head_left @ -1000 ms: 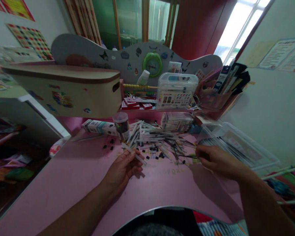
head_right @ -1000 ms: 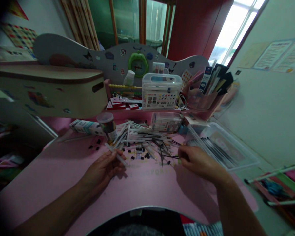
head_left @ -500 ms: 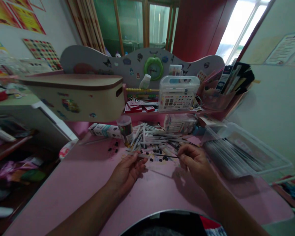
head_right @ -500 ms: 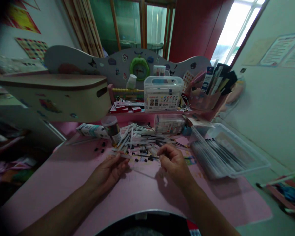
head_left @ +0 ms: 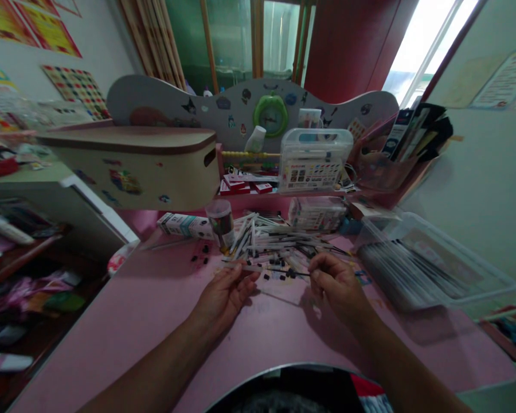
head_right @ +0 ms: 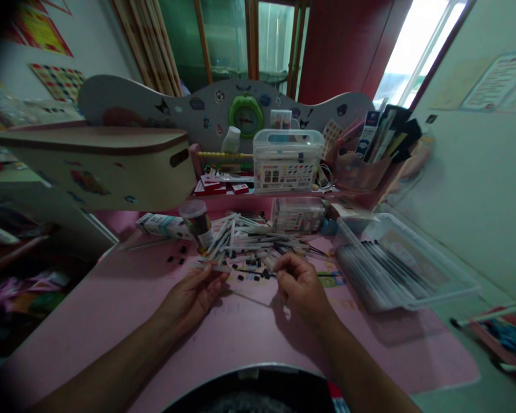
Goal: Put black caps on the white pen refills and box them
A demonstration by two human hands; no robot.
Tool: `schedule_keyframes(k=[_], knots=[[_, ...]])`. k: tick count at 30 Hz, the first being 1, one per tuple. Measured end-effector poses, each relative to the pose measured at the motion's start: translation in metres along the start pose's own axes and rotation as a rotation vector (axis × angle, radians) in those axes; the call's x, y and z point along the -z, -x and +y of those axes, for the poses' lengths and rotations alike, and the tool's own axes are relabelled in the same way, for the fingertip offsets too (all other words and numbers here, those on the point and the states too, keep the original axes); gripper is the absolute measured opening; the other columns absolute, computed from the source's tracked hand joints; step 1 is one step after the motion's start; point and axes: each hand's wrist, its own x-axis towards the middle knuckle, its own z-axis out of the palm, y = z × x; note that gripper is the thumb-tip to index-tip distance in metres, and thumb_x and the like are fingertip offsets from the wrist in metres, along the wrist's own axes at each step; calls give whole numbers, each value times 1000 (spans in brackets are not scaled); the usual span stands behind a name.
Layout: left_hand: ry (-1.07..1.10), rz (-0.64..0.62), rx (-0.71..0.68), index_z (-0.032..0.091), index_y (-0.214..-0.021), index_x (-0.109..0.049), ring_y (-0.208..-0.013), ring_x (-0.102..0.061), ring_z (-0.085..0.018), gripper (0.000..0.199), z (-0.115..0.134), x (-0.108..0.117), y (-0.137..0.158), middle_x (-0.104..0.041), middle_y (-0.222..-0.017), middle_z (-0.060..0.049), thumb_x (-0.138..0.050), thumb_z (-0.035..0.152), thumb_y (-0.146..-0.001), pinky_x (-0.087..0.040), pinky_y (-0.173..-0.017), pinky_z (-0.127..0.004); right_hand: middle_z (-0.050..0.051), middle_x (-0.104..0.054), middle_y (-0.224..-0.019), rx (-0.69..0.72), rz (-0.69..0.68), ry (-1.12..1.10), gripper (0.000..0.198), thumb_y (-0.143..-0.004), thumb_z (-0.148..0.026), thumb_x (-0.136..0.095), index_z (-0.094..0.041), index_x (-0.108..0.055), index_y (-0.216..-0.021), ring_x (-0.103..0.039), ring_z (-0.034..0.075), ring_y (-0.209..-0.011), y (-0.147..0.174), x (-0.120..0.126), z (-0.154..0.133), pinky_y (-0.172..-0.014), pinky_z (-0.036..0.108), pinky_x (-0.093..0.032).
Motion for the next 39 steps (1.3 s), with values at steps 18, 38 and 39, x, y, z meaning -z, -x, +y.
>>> schedule_keyframes(k=[18, 38, 39], knots=[[-67, -168, 47, 13, -96, -60, -69, -77, -18, 9, -3, 5, 4, -77, -82, -10, -54, 7, -95, -63, -57, -23, -3, -53, -70, 281, -307, 580, 5, -83, -16, -52, -20, -55, -83, -48, 11, -65, 4, -18, -20, -61, 24, -36], [20, -222, 161, 16, -98, -57, -59, -75, -17, 8, -1, 10, 3, -77, -79, -8, -50, 14, -98, -60, -48, -22, 0, -59, -73, 319, -308, 720, 9, -87, -20, -58, -19, -58, -78, -53, 15, -70, -25, -33, -3, -66, 26, -39], [22, -215, 157, 16, -97, -57, -59, -75, -18, 7, 1, 10, 2, -77, -80, -8, -51, 14, -98, -60, -47, -22, 2, -61, -78, 351, -279, 846, 9, -87, -16, -58, -18, -60, -78, -54, 16, -75, -26, -31, -1, -71, 28, -40]])
